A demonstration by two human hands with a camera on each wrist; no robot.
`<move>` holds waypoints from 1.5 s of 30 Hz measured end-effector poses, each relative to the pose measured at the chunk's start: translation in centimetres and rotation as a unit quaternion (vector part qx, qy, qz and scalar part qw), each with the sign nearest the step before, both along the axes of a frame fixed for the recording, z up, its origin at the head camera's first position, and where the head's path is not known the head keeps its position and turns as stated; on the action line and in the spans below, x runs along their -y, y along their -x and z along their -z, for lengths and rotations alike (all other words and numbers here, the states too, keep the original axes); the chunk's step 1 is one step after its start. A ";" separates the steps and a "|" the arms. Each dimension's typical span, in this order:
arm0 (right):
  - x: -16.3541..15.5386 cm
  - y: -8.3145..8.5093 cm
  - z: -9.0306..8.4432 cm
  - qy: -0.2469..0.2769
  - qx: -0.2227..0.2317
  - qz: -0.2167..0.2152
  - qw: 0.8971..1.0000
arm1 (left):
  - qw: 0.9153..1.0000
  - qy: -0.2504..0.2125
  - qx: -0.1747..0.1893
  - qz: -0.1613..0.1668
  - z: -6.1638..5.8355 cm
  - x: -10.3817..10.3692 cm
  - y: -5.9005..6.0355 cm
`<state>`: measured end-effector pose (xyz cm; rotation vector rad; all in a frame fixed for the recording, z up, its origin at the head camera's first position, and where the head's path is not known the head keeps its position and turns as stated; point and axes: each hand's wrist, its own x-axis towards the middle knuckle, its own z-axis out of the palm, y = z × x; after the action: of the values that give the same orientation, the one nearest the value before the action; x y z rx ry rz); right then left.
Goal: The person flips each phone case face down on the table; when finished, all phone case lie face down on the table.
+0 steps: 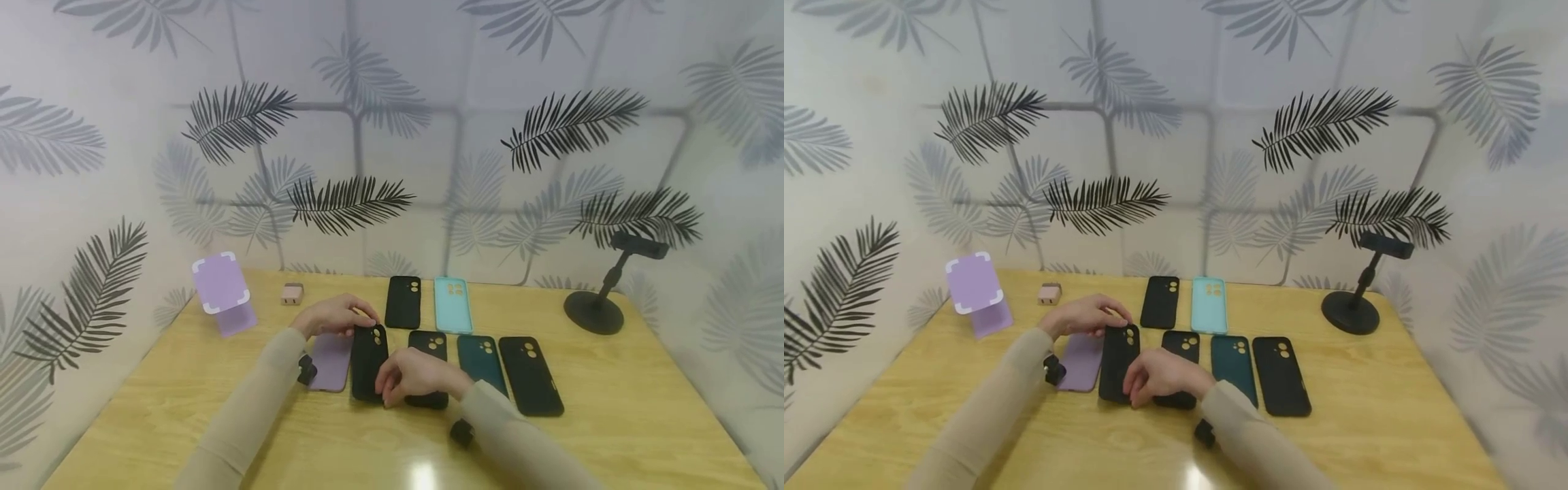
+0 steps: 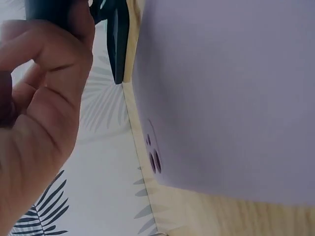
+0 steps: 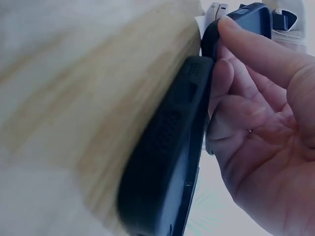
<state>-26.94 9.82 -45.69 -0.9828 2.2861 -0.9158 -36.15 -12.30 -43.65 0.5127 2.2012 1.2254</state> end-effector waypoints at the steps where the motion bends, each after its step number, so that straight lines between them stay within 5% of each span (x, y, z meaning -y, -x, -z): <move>1: 0.0 0.1 -0.1 0.002 -0.002 0.000 1.000 | 1.000 0.000 0.002 -0.009 -0.1 0.0 0.1; 9: 0.2 0.2 -0.1 0.017 0.040 0.065 0.997 | 0.993 0.006 0.026 -0.111 -0.9 -0.7 -0.5; 18: 0.3 0.0 0.1 0.027 0.066 0.103 0.992 | 0.993 0.002 0.018 -0.119 -0.9 -1.4 -0.5; 26: -0.1 0.0 -0.3 0.080 0.093 0.103 0.987 | 0.996 -0.020 0.018 -0.086 -0.2 -1.6 0.0; 40: -1.4 -1.1 -0.4 0.222 0.169 0.174 0.944 | 0.997 -0.058 0.049 -0.003 0.7 -1.1 -0.1; 45: -2.1 -1.0 -0.1 0.221 0.168 0.163 0.947 | 0.999 -0.026 0.026 0.015 0.7 -1.3 -0.3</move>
<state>-25.90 11.92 -45.56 -0.5525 2.0164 -1.6506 -35.85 -11.00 -44.37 0.5273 2.1159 1.2695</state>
